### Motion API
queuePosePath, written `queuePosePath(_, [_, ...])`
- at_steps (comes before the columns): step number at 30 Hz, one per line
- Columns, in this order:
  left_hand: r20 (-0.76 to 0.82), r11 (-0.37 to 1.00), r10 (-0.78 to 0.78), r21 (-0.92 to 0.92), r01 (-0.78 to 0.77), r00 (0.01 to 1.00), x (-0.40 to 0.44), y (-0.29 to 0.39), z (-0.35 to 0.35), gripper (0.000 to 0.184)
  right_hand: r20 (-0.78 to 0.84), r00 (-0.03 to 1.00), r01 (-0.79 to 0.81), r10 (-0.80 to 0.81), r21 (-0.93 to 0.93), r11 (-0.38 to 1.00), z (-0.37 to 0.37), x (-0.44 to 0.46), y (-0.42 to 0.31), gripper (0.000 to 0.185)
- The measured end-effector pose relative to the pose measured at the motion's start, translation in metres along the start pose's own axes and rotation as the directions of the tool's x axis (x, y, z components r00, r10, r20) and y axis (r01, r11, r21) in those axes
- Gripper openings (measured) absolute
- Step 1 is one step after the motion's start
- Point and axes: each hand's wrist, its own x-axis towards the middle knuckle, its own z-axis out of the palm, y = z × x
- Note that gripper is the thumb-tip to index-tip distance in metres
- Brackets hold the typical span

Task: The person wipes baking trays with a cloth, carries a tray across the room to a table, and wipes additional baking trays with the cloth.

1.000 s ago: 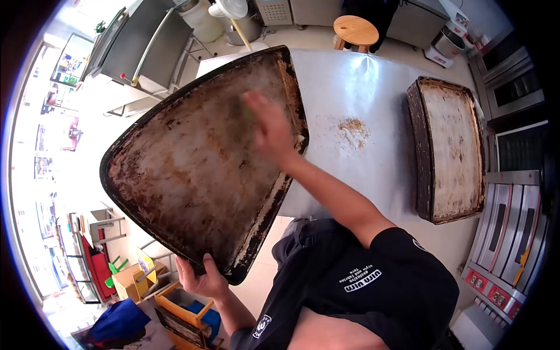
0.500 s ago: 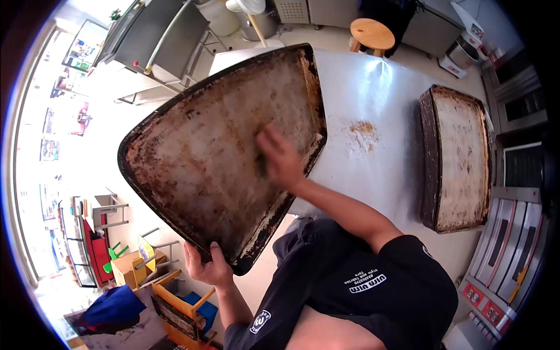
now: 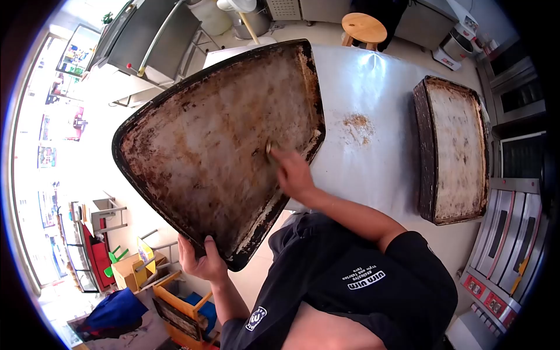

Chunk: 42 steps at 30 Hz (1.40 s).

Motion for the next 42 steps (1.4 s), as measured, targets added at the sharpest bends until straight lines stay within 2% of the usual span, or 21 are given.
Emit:
queuePosePath(2, [0.008, 0.999, -0.040, -0.032, 0.040, 0.999, 0.001, -0.002, 0.002, 0.055, 0.056, 0.996, -0.060, 0.063, -0.045, 0.997, 0.014, -0.024, 0.015, 0.058])
queuePosePath(3, [0.010, 0.997, -0.060, -0.044, 0.061, 0.998, -0.001, -0.001, 0.003, 0.055, 0.156, 0.926, -0.310, 0.344, -0.207, 0.928, 0.015, -0.026, 0.036, 0.053])
queuePosePath(4, [0.006, 0.996, -0.065, -0.056, 0.065, 0.998, -0.002, 0.000, 0.005, 0.055, 0.199, 0.772, -0.507, 0.604, -0.380, 0.773, 0.015, -0.019, 0.067, 0.049])
queuePosePath(6, [0.020, 0.994, -0.075, -0.077, 0.076, 0.997, -0.002, 0.003, 0.003, 0.055, 0.230, 0.619, -0.669, 0.751, -0.348, 0.657, 0.013, -0.012, 0.132, 0.039])
queuePosePath(9, [-0.040, 0.998, -0.038, -0.057, 0.036, 0.998, -0.007, -0.006, 0.005, 0.054, 0.050, 0.847, -0.525, 0.529, -0.081, 0.848, -0.008, -0.010, 0.136, 0.035])
queuePosePath(10, [-0.040, 0.999, -0.024, -0.047, 0.022, 0.999, -0.008, -0.007, 0.004, 0.054, 0.035, 0.855, -0.513, 0.518, -0.092, 0.853, -0.021, -0.009, 0.126, 0.038])
queuePosePath(12, [-0.047, 1.000, -0.003, -0.027, 0.001, 0.999, -0.011, -0.011, 0.003, 0.054, 0.010, 0.800, -0.597, 0.600, -0.089, 0.797, -0.050, -0.020, 0.111, 0.039])
queuePosePath(14, [-0.037, 1.000, -0.014, -0.023, 0.013, 0.999, -0.014, -0.011, 0.003, 0.054, -0.004, 0.855, -0.497, 0.519, -0.292, 0.817, -0.075, -0.063, 0.121, 0.042])
queuePosePath(17, [-0.032, 0.997, -0.058, -0.060, 0.056, 0.998, -0.012, -0.007, 0.002, 0.058, 0.249, 0.747, -0.526, 0.617, -0.346, 0.777, -0.101, -0.116, 0.129, 0.060])
queuePosePath(20, [0.022, 0.990, -0.079, -0.117, 0.081, 0.997, -0.007, 0.003, 0.004, 0.068, 0.051, 0.918, -0.323, 0.394, -0.480, 0.816, -0.104, -0.133, 0.144, 0.080])
queuePosePath(23, [0.064, 0.994, 0.005, -0.109, 0.002, 0.998, -0.009, 0.006, 0.003, 0.083, -0.074, 0.924, -0.378, 0.376, -0.327, 0.866, -0.127, -0.060, 0.149, 0.086])
queuePosePath(25, [0.059, 0.988, 0.095, -0.128, -0.087, 0.994, -0.009, 0.023, 0.005, 0.086, -0.343, 0.861, -0.451, 0.376, -0.169, 0.876, -0.135, -0.003, 0.147, 0.080])
queuePosePath(27, [0.054, 0.988, 0.095, -0.126, -0.088, 0.994, -0.009, 0.039, 0.008, 0.094, -0.560, 0.689, -0.474, 0.460, 0.132, 0.870, -0.120, 0.051, 0.136, 0.078])
queuePosePath(29, [0.035, 0.975, 0.104, -0.203, -0.095, 0.994, -0.002, 0.053, 0.010, 0.098, -0.696, 0.624, -0.206, 0.357, 0.294, 0.933, -0.048, 0.085, 0.153, 0.074])
queuePosePath(30, [0.080, 0.973, 0.077, -0.223, -0.058, 0.994, 0.002, 0.056, 0.008, 0.100, -0.562, 0.736, -0.309, 0.378, 0.219, 0.926, 0.004, 0.088, 0.153, 0.072])
queuePosePath(31, [0.078, 0.961, 0.111, -0.261, -0.087, 0.991, 0.006, 0.058, 0.006, 0.099, -0.145, 0.847, -0.530, 0.512, -0.316, 0.787, 0.022, 0.102, 0.108, 0.074])
queuePosePath(33, [0.068, 0.934, 0.187, -0.322, -0.156, 0.980, 0.001, 0.066, 0.028, 0.097, -0.092, 0.801, -0.565, 0.592, 0.215, 0.797, 0.050, 0.109, 0.118, 0.076])
queuePosePath(34, [0.102, 0.950, 0.255, -0.213, -0.230, 0.962, -0.002, 0.062, 0.029, 0.097, -0.169, 0.829, -0.493, 0.533, 0.227, 0.840, 0.046, 0.104, 0.122, 0.075])
queuePosePath(36, [0.119, 0.954, 0.278, -0.153, -0.259, 0.953, -0.001, 0.054, 0.022, 0.097, -0.301, 0.869, -0.337, 0.393, 0.222, 0.915, 0.032, 0.100, 0.120, 0.075])
queuePosePath(39, [0.102, 0.957, 0.275, -0.122, -0.262, 0.956, 0.001, 0.052, 0.016, 0.098, -0.455, 0.741, -0.412, 0.494, 0.273, 0.869, -0.002, 0.110, 0.108, 0.074])
queuePosePath(42, [0.056, 0.967, 0.207, -0.166, -0.195, 0.977, 0.001, 0.058, 0.020, 0.099, -0.557, 0.572, -0.439, 0.603, 0.413, 0.798, 0.028, 0.129, 0.098, 0.073])
